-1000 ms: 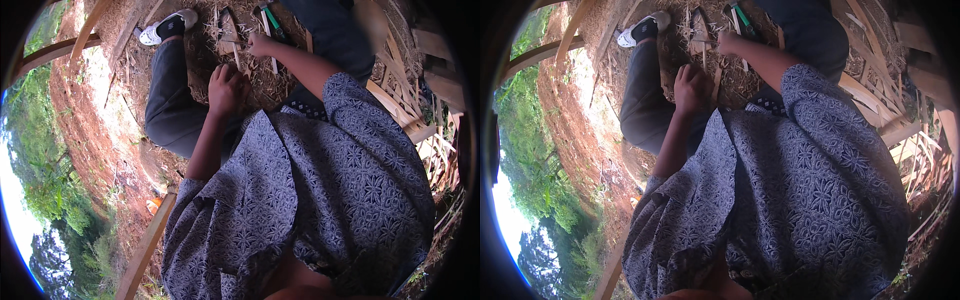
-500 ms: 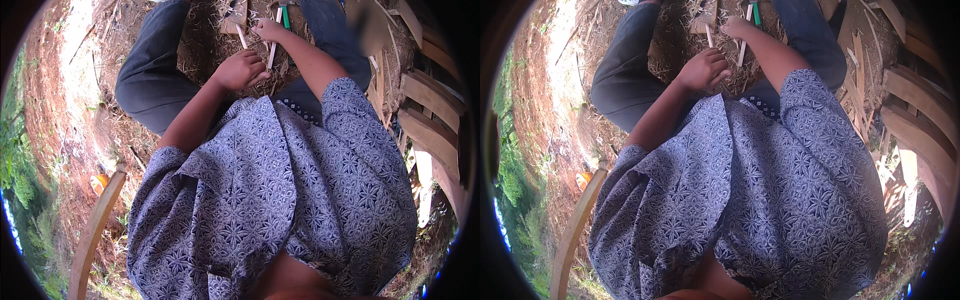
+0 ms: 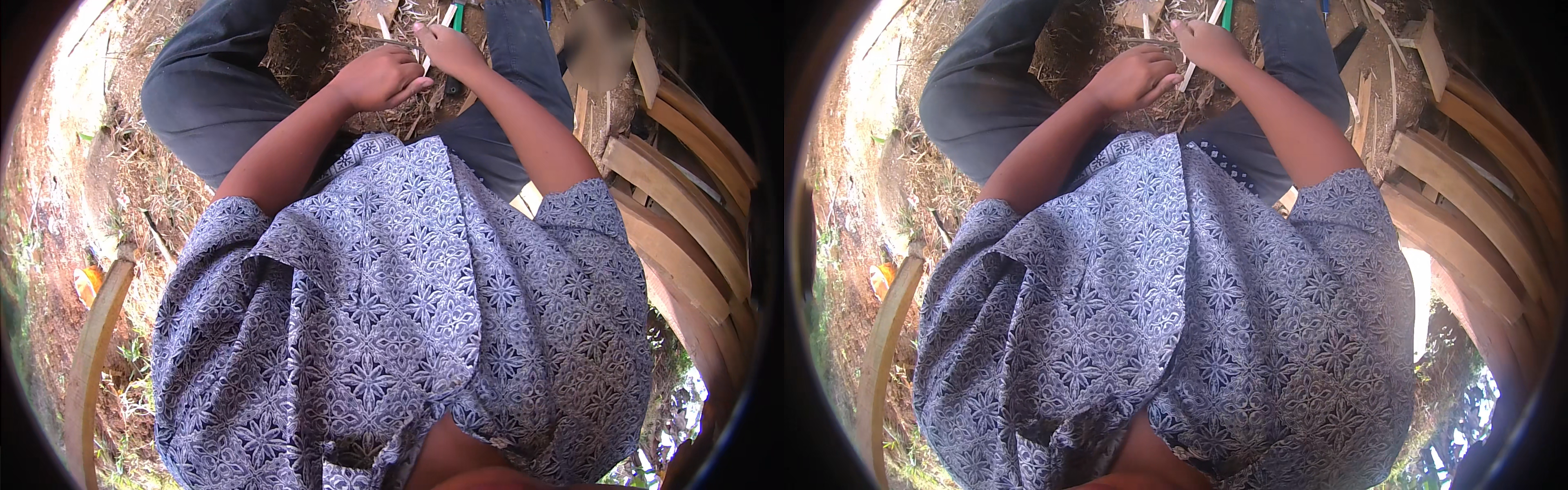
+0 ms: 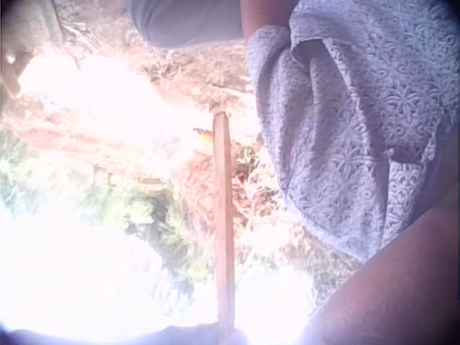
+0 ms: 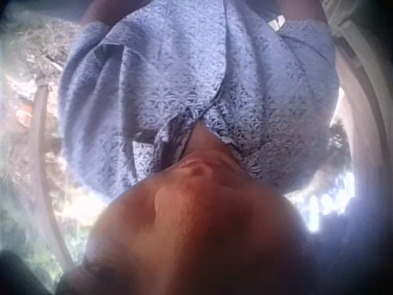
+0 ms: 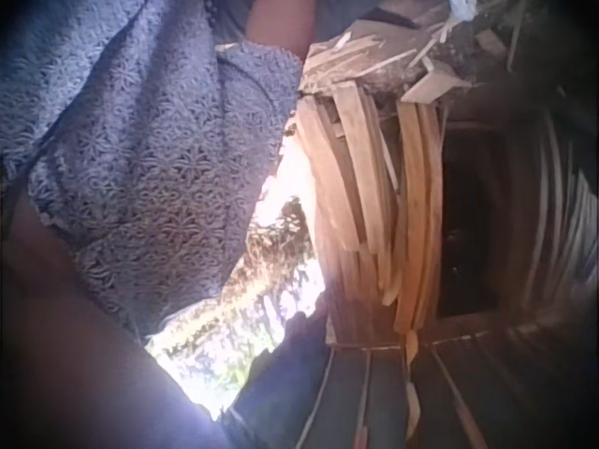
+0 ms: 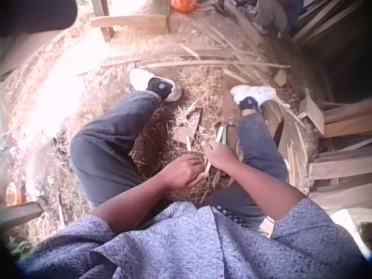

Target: The person sits on the ground and uses a knife to shave thin strips from a small piece of wood held between their legs. They repeatedly scrape the blade along the wood to produce fine shavings, occasionally adjusting the wood's position.

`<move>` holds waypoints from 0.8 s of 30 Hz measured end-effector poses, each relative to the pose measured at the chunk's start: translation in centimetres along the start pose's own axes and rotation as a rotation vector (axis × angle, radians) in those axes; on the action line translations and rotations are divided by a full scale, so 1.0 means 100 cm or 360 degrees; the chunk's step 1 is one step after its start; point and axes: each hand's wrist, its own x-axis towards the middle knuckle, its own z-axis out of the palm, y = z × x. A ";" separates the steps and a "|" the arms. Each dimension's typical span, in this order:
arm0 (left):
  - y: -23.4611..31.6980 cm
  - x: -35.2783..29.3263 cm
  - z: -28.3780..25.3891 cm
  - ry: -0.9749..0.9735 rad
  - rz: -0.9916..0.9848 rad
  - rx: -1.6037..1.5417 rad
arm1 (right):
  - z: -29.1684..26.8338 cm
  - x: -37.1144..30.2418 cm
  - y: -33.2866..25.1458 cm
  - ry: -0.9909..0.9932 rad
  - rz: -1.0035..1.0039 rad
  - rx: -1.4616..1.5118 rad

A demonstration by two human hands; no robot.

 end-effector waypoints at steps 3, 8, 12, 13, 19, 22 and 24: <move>-0.003 0.001 0.007 0.0082 0.0037 0.0020 | -0.004 0.005 -0.016 -0.0058 0.0205 -0.0171; 0.003 0.004 0.008 0.0190 0.0065 -0.0055 | -0.008 -0.001 -0.036 -0.0029 0.0306 -0.0294; -0.002 -0.001 0.009 0.0090 0.0080 -0.0040 | -0.002 -0.001 -0.048 0.0036 0.0364 -0.0266; -0.003 -0.003 0.008 0.0073 0.0096 -0.0034 | 0.002 0.002 -0.048 0.0044 0.0366 -0.0279; 0.013 0.015 0.012 0.0187 0.0053 0.0032 | -0.005 0.012 -0.027 0.0101 0.0321 -0.0263; 0.022 0.020 0.008 0.0206 0.0049 0.0027 | 0.010 0.038 -0.010 0.0142 0.0364 -0.0329; 0.027 0.020 0.006 0.0248 0.0003 0.0025 | -0.006 0.036 -0.028 0.0050 0.0419 -0.0300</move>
